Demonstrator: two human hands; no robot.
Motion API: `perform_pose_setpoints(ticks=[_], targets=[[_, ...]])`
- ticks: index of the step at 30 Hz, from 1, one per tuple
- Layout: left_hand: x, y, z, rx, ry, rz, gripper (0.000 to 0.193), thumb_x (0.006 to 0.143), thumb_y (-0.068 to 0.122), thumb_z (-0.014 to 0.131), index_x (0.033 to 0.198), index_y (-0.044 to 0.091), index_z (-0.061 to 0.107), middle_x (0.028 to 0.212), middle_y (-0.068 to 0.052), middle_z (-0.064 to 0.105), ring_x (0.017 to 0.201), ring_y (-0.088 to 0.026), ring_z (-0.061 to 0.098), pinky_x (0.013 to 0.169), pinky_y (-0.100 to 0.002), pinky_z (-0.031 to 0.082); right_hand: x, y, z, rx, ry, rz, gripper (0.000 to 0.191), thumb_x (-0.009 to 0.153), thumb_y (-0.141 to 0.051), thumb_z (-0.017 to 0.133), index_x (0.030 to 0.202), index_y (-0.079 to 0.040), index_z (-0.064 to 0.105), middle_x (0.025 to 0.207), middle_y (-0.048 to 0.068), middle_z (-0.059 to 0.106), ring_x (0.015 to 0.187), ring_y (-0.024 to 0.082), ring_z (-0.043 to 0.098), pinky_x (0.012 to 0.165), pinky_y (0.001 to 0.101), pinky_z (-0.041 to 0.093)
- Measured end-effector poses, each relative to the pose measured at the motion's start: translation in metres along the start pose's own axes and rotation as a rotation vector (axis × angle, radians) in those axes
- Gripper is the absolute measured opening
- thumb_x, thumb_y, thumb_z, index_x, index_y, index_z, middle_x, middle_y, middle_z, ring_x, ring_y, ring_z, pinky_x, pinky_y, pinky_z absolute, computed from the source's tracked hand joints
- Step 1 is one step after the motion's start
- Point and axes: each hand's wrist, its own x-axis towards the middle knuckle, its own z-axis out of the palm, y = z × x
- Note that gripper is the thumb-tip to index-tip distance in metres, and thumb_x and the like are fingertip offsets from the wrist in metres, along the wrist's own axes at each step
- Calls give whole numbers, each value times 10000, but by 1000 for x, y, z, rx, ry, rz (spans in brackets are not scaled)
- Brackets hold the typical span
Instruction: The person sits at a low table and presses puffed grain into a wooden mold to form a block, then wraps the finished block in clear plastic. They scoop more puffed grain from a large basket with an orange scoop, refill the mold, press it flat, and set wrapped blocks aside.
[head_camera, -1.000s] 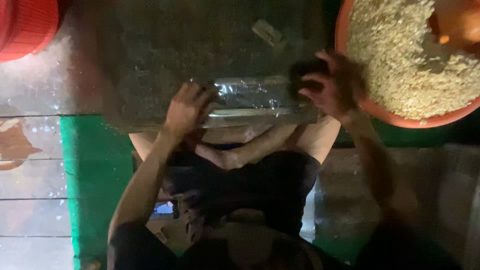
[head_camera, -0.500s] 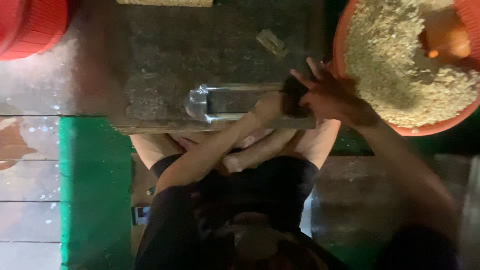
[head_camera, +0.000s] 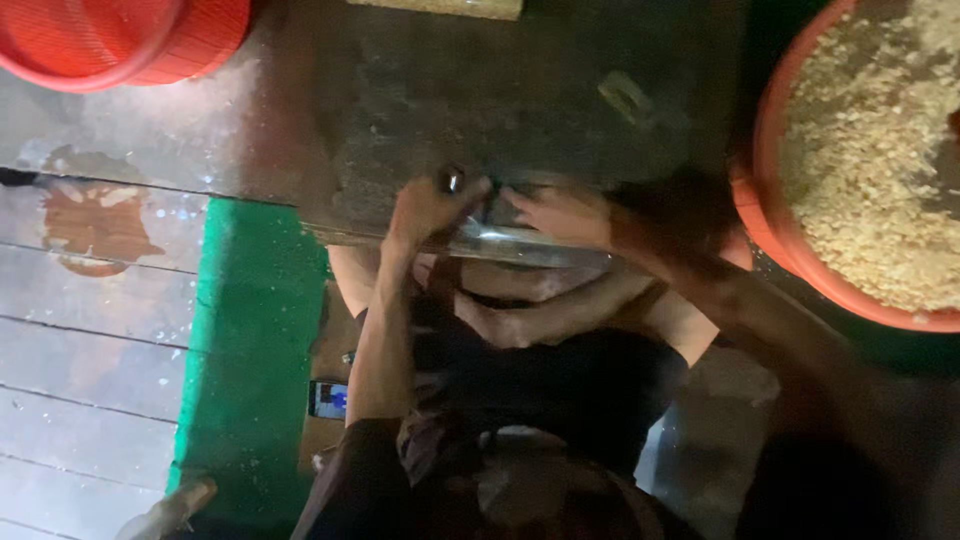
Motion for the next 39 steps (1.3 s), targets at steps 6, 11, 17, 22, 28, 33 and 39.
perform_pose_setpoints(ticks=[6,11,17,22,28,33,39], targets=[[-24,-29,17,-167,352,506,458,902,172,782,1258,-3,551,1208,-217,664,1016,-292,722,847,-378,604,9,-2,9,65,-55,140,629,1068,-450,493,1595,-122,393,711,142,659,520,204,578,470,339,510],[-35,-36,28,-204,386,83,510,950,209,783,1393,52,585,1121,-182,765,924,-269,780,810,-367,620,12,-5,15,-571,-116,-161,424,1021,-286,508,1439,-341,472,1562,142,437,699,220,668,521,313,561],[-21,-46,34,1,282,189,835,817,299,988,1401,8,466,1089,-257,723,954,-353,705,780,-410,575,24,-13,11,-228,-164,-39,378,1132,-303,435,1461,-159,553,1440,203,540,788,231,705,622,330,593],[-34,-44,47,-255,277,223,664,880,195,807,1420,81,437,1063,-166,755,882,-266,763,761,-380,620,18,-12,10,-211,0,-135,301,951,-218,515,1203,-193,677,1475,226,525,752,276,709,580,350,596],[-47,-27,-4,-417,268,317,456,977,248,734,1317,19,537,1012,-130,732,894,-176,702,769,-321,581,28,-18,-1,25,118,-178,247,971,-208,540,985,-102,763,1137,135,692,985,287,693,876,467,547],[-7,32,4,-312,-320,603,204,1138,220,591,1103,43,687,933,-107,727,860,-183,692,824,-336,577,14,-7,-1,470,-24,248,267,1049,-244,537,1178,-75,698,1094,148,702,977,287,665,868,442,533],[24,80,35,830,-753,499,319,951,204,665,1248,92,640,1145,-134,703,1005,-322,675,836,-483,530,-55,40,29,197,12,163,557,825,-233,700,1353,-81,607,1097,161,633,943,278,622,793,382,525]])
